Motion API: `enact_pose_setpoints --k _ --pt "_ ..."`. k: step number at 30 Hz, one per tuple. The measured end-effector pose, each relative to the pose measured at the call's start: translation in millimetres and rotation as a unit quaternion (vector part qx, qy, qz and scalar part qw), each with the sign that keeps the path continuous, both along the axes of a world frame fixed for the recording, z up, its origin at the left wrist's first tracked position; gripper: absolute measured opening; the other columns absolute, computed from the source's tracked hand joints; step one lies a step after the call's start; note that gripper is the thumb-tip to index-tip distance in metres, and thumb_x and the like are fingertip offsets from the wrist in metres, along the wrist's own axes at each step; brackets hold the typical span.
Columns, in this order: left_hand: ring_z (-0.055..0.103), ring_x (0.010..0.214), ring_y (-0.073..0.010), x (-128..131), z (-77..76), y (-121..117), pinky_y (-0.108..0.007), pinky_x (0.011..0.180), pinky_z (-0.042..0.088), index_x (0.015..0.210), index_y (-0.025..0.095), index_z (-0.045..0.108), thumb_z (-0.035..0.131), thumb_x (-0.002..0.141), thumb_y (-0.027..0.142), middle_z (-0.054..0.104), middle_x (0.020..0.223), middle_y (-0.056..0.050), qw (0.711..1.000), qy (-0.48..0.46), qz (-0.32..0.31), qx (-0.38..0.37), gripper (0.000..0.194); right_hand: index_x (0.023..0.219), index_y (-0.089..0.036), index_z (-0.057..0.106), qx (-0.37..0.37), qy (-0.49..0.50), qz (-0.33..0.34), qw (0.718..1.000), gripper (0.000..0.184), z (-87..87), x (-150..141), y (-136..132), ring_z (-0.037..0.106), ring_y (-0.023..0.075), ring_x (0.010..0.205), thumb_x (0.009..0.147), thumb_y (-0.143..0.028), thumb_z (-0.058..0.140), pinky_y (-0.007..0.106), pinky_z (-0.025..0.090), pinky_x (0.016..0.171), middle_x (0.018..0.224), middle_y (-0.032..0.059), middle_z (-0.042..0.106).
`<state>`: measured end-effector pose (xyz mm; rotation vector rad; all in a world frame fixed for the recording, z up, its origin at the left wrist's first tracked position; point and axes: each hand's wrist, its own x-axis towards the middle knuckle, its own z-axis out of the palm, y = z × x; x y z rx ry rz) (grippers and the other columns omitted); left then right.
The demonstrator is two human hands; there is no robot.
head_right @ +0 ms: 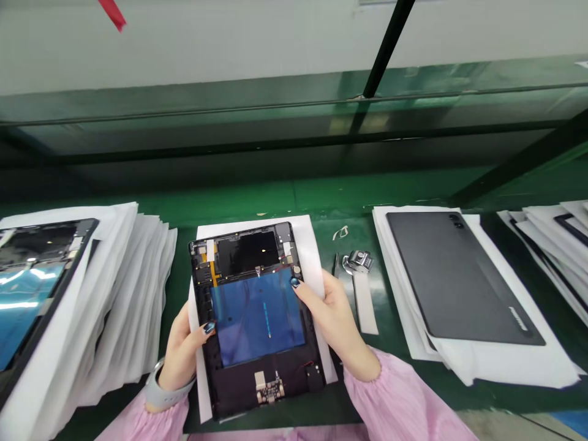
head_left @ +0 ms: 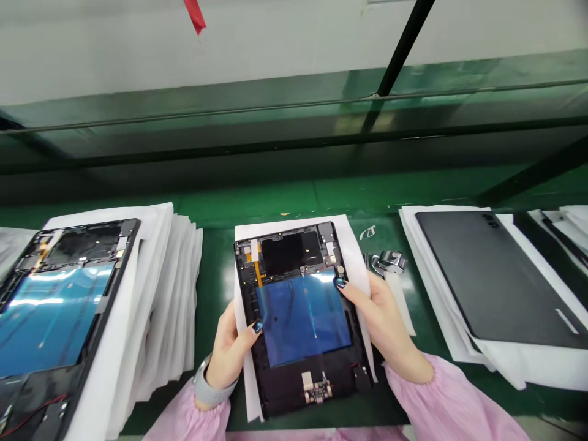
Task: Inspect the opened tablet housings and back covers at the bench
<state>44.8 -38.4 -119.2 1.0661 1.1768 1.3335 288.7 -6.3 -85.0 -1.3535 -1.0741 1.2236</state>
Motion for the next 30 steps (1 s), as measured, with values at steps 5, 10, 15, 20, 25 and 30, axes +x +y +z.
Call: enact_pose_setpoints --k 5,10,15,20,25,30 --pt "0.071 0.070 -0.0168 4 0.3 -1 -0.021 0.067 0.057 0.100 0.031 0.081 0.075 0.080 0.049 0.079 0.078 0.002 0.999 -0.031 0.041 -0.006 0.028 0.080 -0.022 0.075 0.039 0.000 0.020 0.999 0.009 -0.7 1 -3 0.066 0.0187 0.067 0.081 -0.031 0.071 0.025 0.053 0.062 0.075 0.0012 0.077" --pt "0.074 0.089 -0.0250 5 0.2 -2 -0.030 0.080 0.058 0.098 0.025 0.082 0.071 0.084 0.051 0.081 0.087 -0.005 0.997 -0.041 0.064 -0.016 0.031 0.085 -0.023 0.077 0.057 0.032 0.048 0.997 0.014 -1.9 1 -6 0.069 0.0205 0.070 0.084 -0.037 0.074 0.026 0.056 0.066 0.076 0.0019 0.077" --pt "0.073 0.098 -0.0291 6 1.3 -2 -0.036 0.088 0.057 0.098 0.024 0.082 0.072 0.083 0.052 0.081 0.091 -0.008 0.995 -0.048 0.079 -0.028 0.034 0.084 -0.021 0.079 0.064 0.021 0.054 0.996 0.028 -4.3 2 -6 0.065 0.0202 0.063 0.084 -0.049 0.075 0.028 0.054 0.061 0.072 0.0033 0.075" --pt "0.070 0.107 -0.0295 6 -0.8 -3 -0.038 0.099 0.052 0.101 0.025 0.081 0.074 0.080 0.055 0.081 0.096 -0.007 0.993 -0.046 0.101 -0.038 0.037 0.085 -0.022 0.078 0.052 0.030 0.070 0.996 0.027 -3.1 0 -6 0.067 0.0222 0.069 0.085 -0.048 0.072 0.030 0.055 0.065 0.074 0.0035 0.075" --pt "0.071 0.105 -0.0258 6 0.5 -1 -0.032 0.096 0.052 0.103 0.027 0.081 0.077 0.077 0.057 0.081 0.104 -0.005 0.992 -0.037 0.113 -0.050 0.040 0.081 -0.020 0.076 0.004 0.039 0.057 0.998 0.019 -3.1 -1 -4 0.065 0.0223 0.071 0.082 -0.039 0.073 0.031 0.052 0.067 0.075 0.0024 0.074" --pt "0.073 0.094 -0.0249 7 9.7 5 -0.029 0.085 0.056 0.097 0.026 0.082 0.080 0.074 0.056 0.082 0.094 -0.004 0.992 -0.047 0.093 -0.074 0.038 0.084 -0.020 0.076 -0.025 0.055 0.062 0.996 0.018 -3.0 -3 -1 0.065 0.0216 0.072 0.080 -0.037 0.073 0.031 0.051 0.068 0.079 0.0020 0.075"
